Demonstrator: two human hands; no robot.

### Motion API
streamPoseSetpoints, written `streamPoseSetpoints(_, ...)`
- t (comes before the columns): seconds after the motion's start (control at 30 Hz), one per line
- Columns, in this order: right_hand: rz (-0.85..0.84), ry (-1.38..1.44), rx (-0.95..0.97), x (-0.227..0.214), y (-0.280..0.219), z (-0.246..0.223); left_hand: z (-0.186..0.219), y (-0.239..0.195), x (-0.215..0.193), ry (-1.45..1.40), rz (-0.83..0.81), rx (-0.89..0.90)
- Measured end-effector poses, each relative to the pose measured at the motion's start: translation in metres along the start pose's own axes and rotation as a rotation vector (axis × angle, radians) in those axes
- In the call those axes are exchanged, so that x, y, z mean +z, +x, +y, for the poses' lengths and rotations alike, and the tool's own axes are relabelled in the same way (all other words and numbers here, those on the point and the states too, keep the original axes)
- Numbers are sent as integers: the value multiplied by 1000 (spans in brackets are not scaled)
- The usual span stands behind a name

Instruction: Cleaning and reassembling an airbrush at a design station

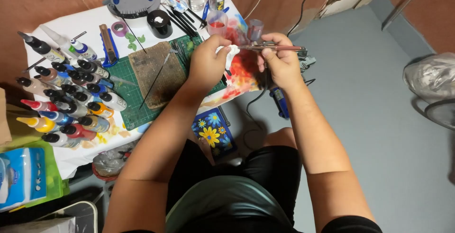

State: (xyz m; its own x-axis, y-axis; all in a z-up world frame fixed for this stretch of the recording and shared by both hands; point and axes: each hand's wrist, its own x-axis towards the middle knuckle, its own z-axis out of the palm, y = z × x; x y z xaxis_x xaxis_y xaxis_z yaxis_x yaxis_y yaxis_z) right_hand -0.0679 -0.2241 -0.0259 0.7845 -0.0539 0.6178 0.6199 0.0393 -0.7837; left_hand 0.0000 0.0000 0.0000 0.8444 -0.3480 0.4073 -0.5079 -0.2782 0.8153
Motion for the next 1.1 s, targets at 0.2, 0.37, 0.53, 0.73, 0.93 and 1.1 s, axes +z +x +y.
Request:
streamPoseSetpoints(0.2, 111, -65, -78, -7, -33, 2, 12, -27, -12, -279, 0, -47)
streamPoseSetpoints(0.37, 155, -92, -118, -8, -53, -1, 13, -38, -10, -442, -7, 73)
streamPoseSetpoints(0.53, 187, -113, -119, -7, -58, -4, 8, -45, -7, -445, 16, 126)
streamPoseSetpoints(0.73, 219, -343, -12, -2, -52, 7, -10, -100, 12, -189, 24, 95)
streamPoseSetpoints(0.93, 251, -450, 92, 2, -43, 24, -86, -189, 65, -320, -6, 221)
streamPoseSetpoints(1.1, 229, -591, 135, 11, -31, 13, -176, -246, 83, 11, -146, -61)
